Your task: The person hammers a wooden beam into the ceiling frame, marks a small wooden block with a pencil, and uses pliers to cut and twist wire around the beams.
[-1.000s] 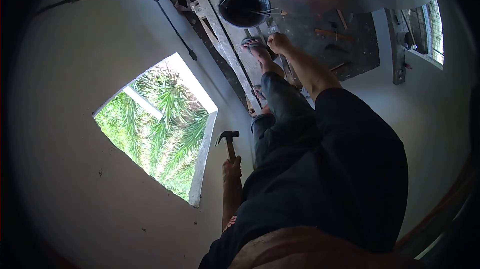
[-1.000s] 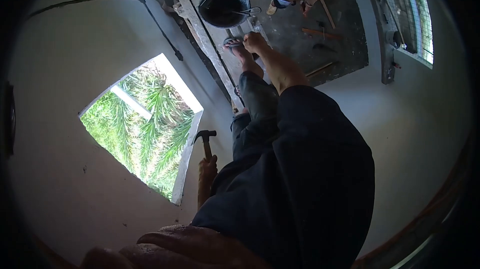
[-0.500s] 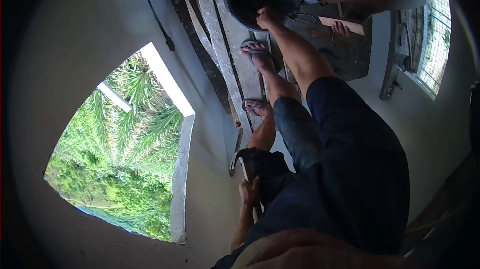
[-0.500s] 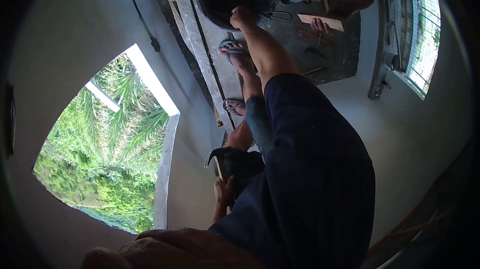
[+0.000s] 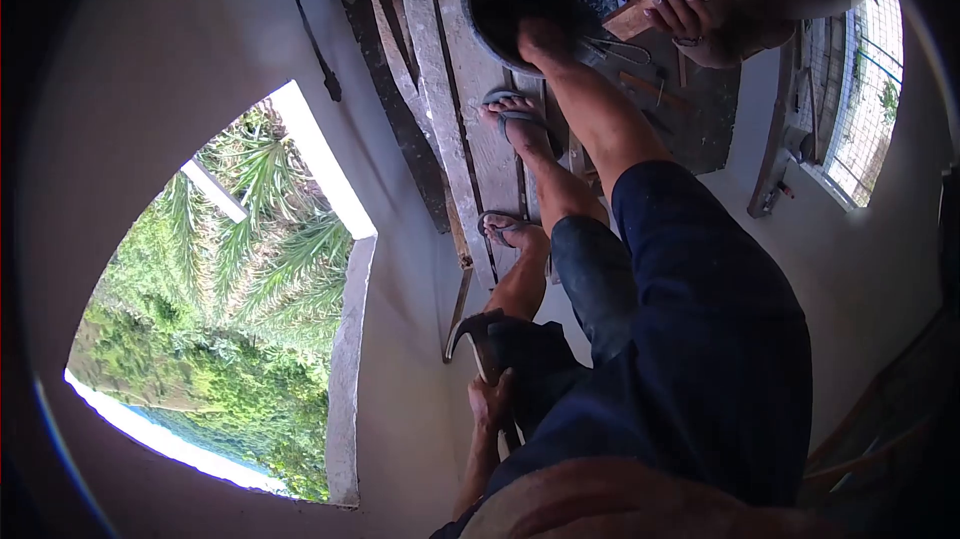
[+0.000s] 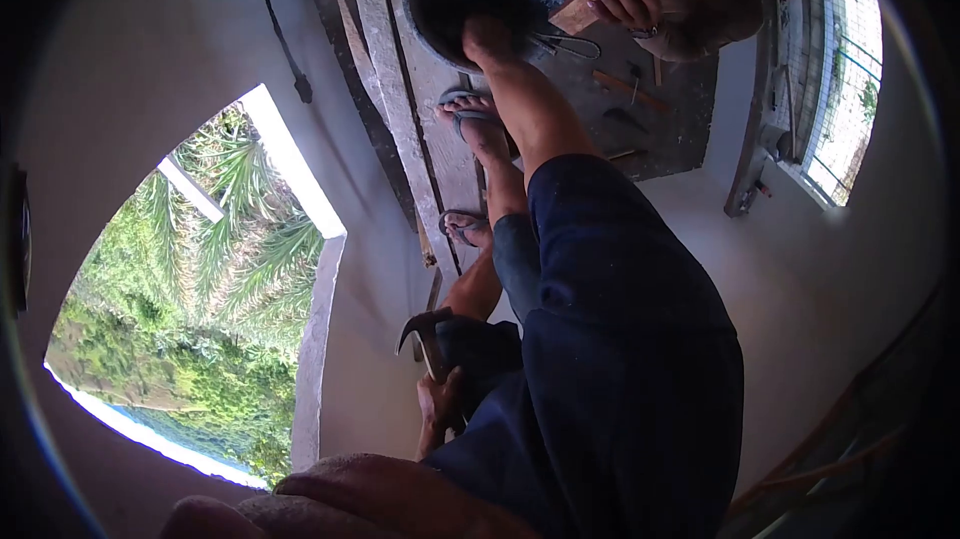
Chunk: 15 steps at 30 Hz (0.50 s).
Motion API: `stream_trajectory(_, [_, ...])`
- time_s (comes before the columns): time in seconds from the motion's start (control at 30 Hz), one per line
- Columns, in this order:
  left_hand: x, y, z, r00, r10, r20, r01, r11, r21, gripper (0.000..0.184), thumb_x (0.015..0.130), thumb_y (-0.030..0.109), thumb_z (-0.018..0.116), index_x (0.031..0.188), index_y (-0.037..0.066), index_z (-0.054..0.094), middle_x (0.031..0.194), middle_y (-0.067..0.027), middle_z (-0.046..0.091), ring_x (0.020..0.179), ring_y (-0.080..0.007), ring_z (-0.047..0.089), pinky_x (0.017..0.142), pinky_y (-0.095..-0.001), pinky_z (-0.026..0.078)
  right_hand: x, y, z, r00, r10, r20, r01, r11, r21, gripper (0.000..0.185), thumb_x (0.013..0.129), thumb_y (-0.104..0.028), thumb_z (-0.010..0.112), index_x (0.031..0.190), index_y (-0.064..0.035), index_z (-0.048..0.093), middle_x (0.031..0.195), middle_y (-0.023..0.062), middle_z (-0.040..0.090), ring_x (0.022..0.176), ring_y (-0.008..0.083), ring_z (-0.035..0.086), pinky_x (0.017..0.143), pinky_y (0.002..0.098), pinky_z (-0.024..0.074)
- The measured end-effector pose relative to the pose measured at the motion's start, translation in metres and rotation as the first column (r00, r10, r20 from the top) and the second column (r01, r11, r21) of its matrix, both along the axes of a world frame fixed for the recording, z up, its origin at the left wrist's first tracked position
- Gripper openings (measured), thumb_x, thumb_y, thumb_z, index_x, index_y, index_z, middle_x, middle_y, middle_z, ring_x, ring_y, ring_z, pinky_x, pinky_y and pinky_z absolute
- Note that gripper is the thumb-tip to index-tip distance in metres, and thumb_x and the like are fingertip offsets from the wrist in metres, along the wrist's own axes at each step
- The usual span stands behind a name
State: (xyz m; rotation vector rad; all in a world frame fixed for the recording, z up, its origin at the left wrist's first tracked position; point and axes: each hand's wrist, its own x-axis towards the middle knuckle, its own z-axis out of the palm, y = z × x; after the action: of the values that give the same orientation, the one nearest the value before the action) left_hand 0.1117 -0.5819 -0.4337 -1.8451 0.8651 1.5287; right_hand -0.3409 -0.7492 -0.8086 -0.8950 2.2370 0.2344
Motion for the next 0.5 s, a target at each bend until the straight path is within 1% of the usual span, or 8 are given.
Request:
stream_trajectory(0.2, [0.020, 0.009, 0.016, 0.983, -0.178, -0.053, 0.175, 0.983, -0.058, 0.041, 0.076, 0.036, 0.069, 0.085, -0.004, 0.062, 0.069, -0.0109, 0.064, 0.065, -0.0201, 0.063, 0.061, -0.0369, 0.049, -0.009, 0.033, 0.088, 0.998, 0.046, -0.032, -0.052, 0.975, -0.217, 0.023, 0.069, -0.011, 0.057, 0.086, -0.0028, 0.069, 0.092, 0.0226, 0.066, 0.089, 0.0364, 0.065, 0.079, 0.0385, 0.0532])
stream_trajectory(0.27, [0.029, 0.010, 0.029, 0.965, -0.262, -0.029, 0.260, 0.964, -0.057, 0.044, 0.076, 0.037, 0.069, 0.086, -0.004, 0.060, 0.069, -0.0109, 0.063, 0.064, -0.0222, 0.063, 0.061, -0.0386, 0.049, -0.007, 0.051, 0.158, 0.964, -0.143, 0.223, 0.221, 0.896, -0.384, 0.017, 0.064, -0.008, 0.057, 0.078, -0.0029, 0.064, 0.079, 0.0205, 0.064, 0.076, 0.0357, 0.065, 0.069, 0.0388, 0.0523])
stream_trajectory(0.3, [0.044, 0.019, 0.031, 0.964, -0.263, -0.042, 0.255, 0.956, -0.144, 0.047, 0.076, 0.040, 0.069, 0.086, -0.004, 0.058, 0.066, -0.0105, 0.061, 0.058, -0.0227, 0.061, 0.057, -0.0388, 0.050, -0.002, 0.062, 0.175, 0.945, -0.188, 0.268, 0.305, 0.802, -0.513, 0.017, 0.060, -0.008, 0.060, 0.077, -0.0032, 0.058, 0.063, 0.0130, 0.060, 0.061, 0.0232, 0.064, 0.055, 0.0345, 0.0489])
stream_trajectory(0.33, [0.037, 0.009, 0.055, 0.973, -0.232, -0.019, 0.228, 0.965, -0.129, 0.044, 0.076, 0.039, 0.068, 0.082, -0.003, 0.058, 0.064, -0.0095, 0.060, 0.056, -0.0218, 0.060, 0.054, -0.0378, 0.049, 0.005, 0.072, 0.193, 0.921, -0.159, 0.356, 0.354, 0.721, -0.596, 0.024, 0.064, -0.007, 0.061, 0.087, -0.0022, 0.058, 0.062, 0.0099, 0.060, 0.056, 0.0190, 0.062, 0.051, 0.0329, 0.0482])
stream_trajectory(0.37, [0.021, -0.004, 0.090, 0.983, -0.181, 0.011, 0.181, 0.975, -0.127, 0.041, 0.077, 0.038, 0.067, 0.078, -0.002, 0.058, 0.062, -0.0085, 0.058, 0.053, -0.0209, 0.059, 0.051, -0.0367, 0.048, 0.014, 0.075, 0.234, 0.800, -0.231, 0.553, 0.523, 0.722, -0.454, 0.024, 0.068, -0.005, 0.061, 0.092, -0.0023, 0.058, 0.063, 0.0063, 0.060, 0.050, 0.0149, 0.060, 0.044, 0.0294, 0.0458])
stream_trajectory(0.4, [0.016, -0.012, 0.120, 0.993, -0.108, 0.043, 0.113, 0.985, -0.134, 0.039, 0.078, 0.036, 0.067, 0.074, -0.002, 0.058, 0.060, -0.0075, 0.057, 0.050, -0.0201, 0.057, 0.048, -0.0357, 0.047, 0.027, 0.072, 0.285, 0.563, -0.244, 0.790, 0.709, 0.634, -0.310, 0.016, 0.073, -0.002, 0.057, 0.088, -0.0027, 0.060, 0.066, 0.0065, 0.061, 0.051, 0.0142, 0.060, 0.041, 0.0298, 0.0444])
stream_trajectory(0.47, [0.028, -0.024, 0.162, 0.996, -0.072, 0.055, 0.081, 0.977, -0.199, 0.037, 0.079, 0.036, 0.065, 0.073, 0.001, 0.056, 0.057, -0.0050, 0.054, 0.048, -0.0177, 0.055, 0.045, -0.0340, 0.047, 0.047, 0.070, 0.314, 0.419, -0.186, 0.889, 0.748, 0.625, -0.222, 0.008, 0.083, -0.003, 0.052, 0.087, -0.0033, 0.059, 0.063, 0.0031, 0.056, 0.044, 0.0108, 0.056, 0.036, 0.0246, 0.0408])
stream_trajectory(0.5, [0.034, -0.029, 0.188, 0.997, -0.043, 0.063, 0.057, 0.969, -0.239, 0.037, 0.080, 0.037, 0.065, 0.073, 0.001, 0.056, 0.057, -0.0047, 0.054, 0.047, -0.0170, 0.055, 0.044, -0.0335, 0.047, 0.060, 0.061, 0.369, 0.415, -0.173, 0.893, 0.741, 0.634, -0.222, 0.007, 0.082, -0.003, 0.051, 0.086, -0.0030, 0.058, 0.062, 0.0029, 0.055, 0.043, 0.0109, 0.055, 0.036, 0.0248, 0.0403])
